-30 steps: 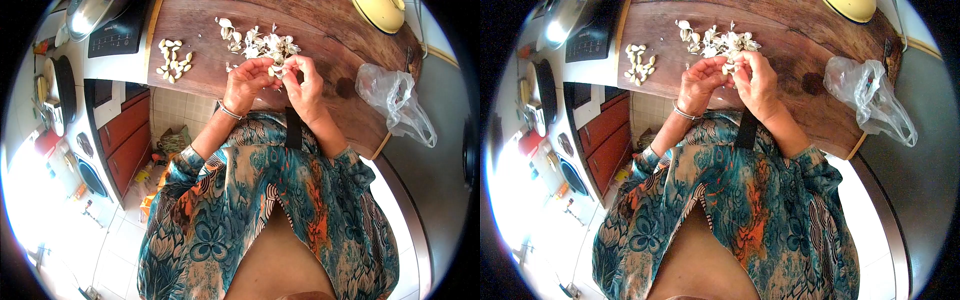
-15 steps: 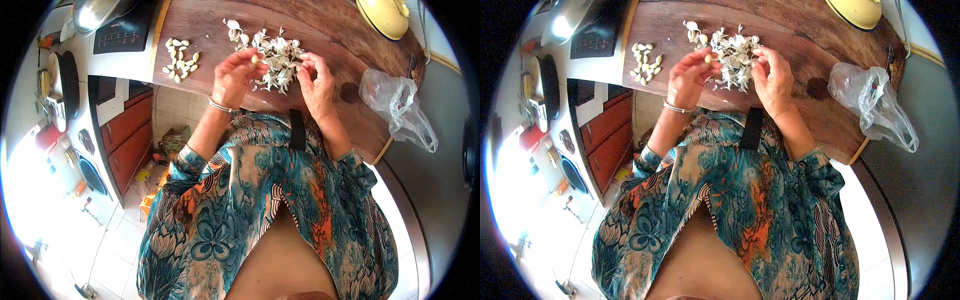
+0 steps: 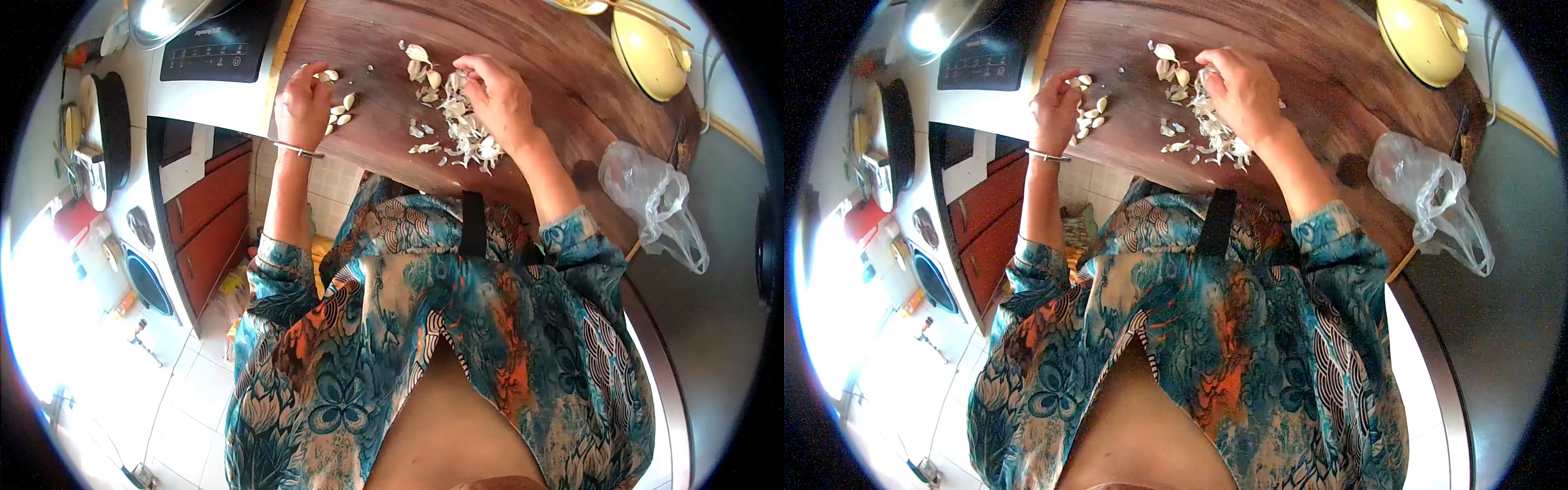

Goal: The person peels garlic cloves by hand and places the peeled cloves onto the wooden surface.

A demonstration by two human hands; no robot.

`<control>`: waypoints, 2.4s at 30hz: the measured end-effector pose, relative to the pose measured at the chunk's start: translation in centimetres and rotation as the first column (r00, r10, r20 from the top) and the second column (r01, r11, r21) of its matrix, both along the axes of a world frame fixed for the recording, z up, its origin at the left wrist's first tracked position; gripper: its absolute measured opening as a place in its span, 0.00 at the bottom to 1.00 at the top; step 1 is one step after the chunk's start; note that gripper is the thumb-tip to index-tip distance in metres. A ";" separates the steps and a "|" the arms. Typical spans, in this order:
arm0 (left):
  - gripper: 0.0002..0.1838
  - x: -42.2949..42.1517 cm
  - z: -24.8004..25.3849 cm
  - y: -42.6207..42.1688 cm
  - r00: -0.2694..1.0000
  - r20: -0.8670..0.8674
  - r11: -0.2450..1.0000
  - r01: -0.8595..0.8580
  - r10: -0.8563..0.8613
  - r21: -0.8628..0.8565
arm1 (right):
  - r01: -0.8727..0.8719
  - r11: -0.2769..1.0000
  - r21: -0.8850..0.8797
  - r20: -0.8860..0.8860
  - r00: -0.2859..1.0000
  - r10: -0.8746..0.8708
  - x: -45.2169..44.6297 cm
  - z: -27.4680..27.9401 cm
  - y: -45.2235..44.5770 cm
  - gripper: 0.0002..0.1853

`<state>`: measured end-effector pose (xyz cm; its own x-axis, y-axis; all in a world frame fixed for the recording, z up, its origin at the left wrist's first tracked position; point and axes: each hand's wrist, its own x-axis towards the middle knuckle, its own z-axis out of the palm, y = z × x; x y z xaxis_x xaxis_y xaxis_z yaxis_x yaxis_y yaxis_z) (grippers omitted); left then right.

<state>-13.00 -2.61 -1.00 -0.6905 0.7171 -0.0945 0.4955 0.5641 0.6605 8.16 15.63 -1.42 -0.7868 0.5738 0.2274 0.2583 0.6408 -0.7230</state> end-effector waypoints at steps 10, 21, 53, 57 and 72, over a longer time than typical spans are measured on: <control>0.14 3.3 2.5 0.9 0.990 -0.127 0.996 -0.053 0.063 0.077 | -0.196 0.967 0.162 0.249 0.957 0.152 -1.1 0.0 -0.8 0.08; 0.13 10.2 2.9 4.3 0.110 0.963 0.862 -0.430 -0.246 0.269 | -0.003 0.890 -0.457 -0.103 0.993 -0.050 0.4 4.6 -2.9 0.08; 0.09 11.2 2.4 2.0 0.864 0.214 0.849 0.350 -0.456 0.396 | -0.105 0.583 -0.805 -0.023 0.989 0.146 3.0 2.8 -4.4 0.18; 0.07 11.5 2.4 1.4 0.840 0.265 0.861 0.378 -0.473 0.339 | -0.113 0.764 -0.635 0.056 0.980 0.192 3.6 2.6 -5.2 0.17; 0.04 12.8 5.5 1.7 0.759 0.508 0.906 0.262 -0.407 0.333 | 0.105 0.685 -0.721 0.028 0.992 -0.123 5.0 1.6 -6.7 0.10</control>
